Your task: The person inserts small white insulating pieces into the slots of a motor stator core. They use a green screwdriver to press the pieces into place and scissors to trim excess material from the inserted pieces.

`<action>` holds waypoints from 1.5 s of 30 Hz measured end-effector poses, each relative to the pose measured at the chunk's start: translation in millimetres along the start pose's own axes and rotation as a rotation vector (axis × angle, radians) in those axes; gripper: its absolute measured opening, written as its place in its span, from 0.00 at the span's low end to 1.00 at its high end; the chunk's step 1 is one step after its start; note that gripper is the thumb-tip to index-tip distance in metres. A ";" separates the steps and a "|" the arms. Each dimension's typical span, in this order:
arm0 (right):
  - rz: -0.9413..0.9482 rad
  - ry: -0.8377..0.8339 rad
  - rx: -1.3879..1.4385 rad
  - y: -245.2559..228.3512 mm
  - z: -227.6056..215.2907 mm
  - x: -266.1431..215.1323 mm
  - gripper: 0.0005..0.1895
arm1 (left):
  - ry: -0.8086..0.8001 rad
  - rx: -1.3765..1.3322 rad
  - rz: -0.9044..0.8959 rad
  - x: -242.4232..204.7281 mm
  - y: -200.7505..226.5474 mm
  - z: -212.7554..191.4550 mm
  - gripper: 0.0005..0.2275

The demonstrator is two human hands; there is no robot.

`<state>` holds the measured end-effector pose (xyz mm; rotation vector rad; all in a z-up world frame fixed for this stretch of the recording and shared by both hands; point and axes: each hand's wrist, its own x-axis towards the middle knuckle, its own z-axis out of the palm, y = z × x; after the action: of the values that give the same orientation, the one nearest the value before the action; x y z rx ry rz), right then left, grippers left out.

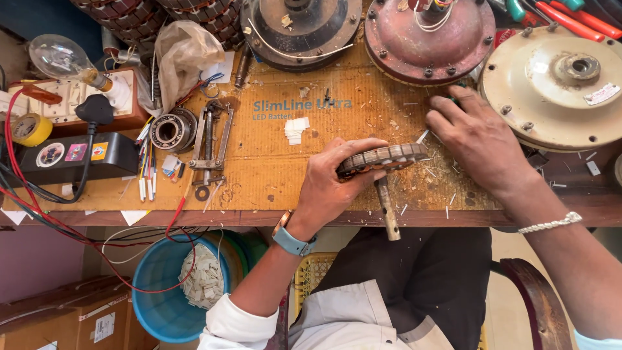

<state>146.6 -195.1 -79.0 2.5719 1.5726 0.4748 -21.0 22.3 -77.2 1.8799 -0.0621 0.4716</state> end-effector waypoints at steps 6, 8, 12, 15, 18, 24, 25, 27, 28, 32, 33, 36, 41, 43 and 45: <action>0.191 0.440 0.822 -2.0 12.5 -4.2 0.07 | 0.166 0.024 0.083 -8.1 -4.2 8.5 0.19; 0.368 0.579 1.162 -15.9 4.1 -23.9 0.13 | 0.188 0.126 0.192 -8.3 -5.5 7.3 0.20; 0.627 0.594 1.280 -67.5 -18.0 -62.1 0.19 | 0.187 0.159 0.200 -7.9 -3.3 9.3 0.21; 0.751 0.428 1.385 -110.7 -26.3 -71.6 0.17 | 0.099 0.220 0.237 -9.1 1.4 7.3 0.21; 0.865 0.380 1.338 -137.9 -25.9 -73.5 0.17 | 0.006 0.221 0.218 -11.1 8.7 5.1 0.22; 0.861 0.526 1.354 -161.1 -19.1 -75.8 0.16 | -0.048 0.108 0.187 -7.3 17.1 -0.5 0.22; 0.878 0.513 1.334 -163.7 -18.7 -75.7 0.17 | -0.066 0.125 0.183 -7.9 18.0 -0.5 0.21; 0.903 0.515 1.312 -166.3 -18.7 -74.2 0.18 | -0.081 0.144 0.168 -8.5 18.0 0.5 0.20; 0.912 0.527 1.309 -166.9 -19.0 -73.0 0.17 | -0.077 0.142 0.157 -9.0 17.6 1.1 0.20; 0.862 0.551 1.277 -165.8 -23.6 -66.4 0.17 | -0.054 0.126 0.140 -11.7 16.3 3.3 0.18; 0.862 0.544 1.272 -165.1 -25.0 -64.9 0.17 | -0.047 0.120 0.139 -12.3 15.8 4.0 0.18; 0.850 0.534 1.271 -163.8 -29.3 -62.1 0.16 | -0.024 0.113 0.134 -14.7 14.3 6.2 0.18; 0.814 0.556 1.269 -164.3 -35.7 -62.2 0.14 | 0.007 0.130 0.153 -17.2 11.7 8.1 0.16; 0.815 0.583 1.289 -165.6 -38.3 -61.8 0.14 | 0.012 0.130 0.146 -17.5 11.1 7.4 0.16; 0.805 0.582 1.275 -166.3 -40.1 -61.6 0.14 | 0.008 0.124 0.137 -18.2 10.0 6.9 0.16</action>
<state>-33.5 -175.3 -93.4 4.4282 0.9001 0.2903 -38.4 9.0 -76.5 2.0032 -0.1607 0.5880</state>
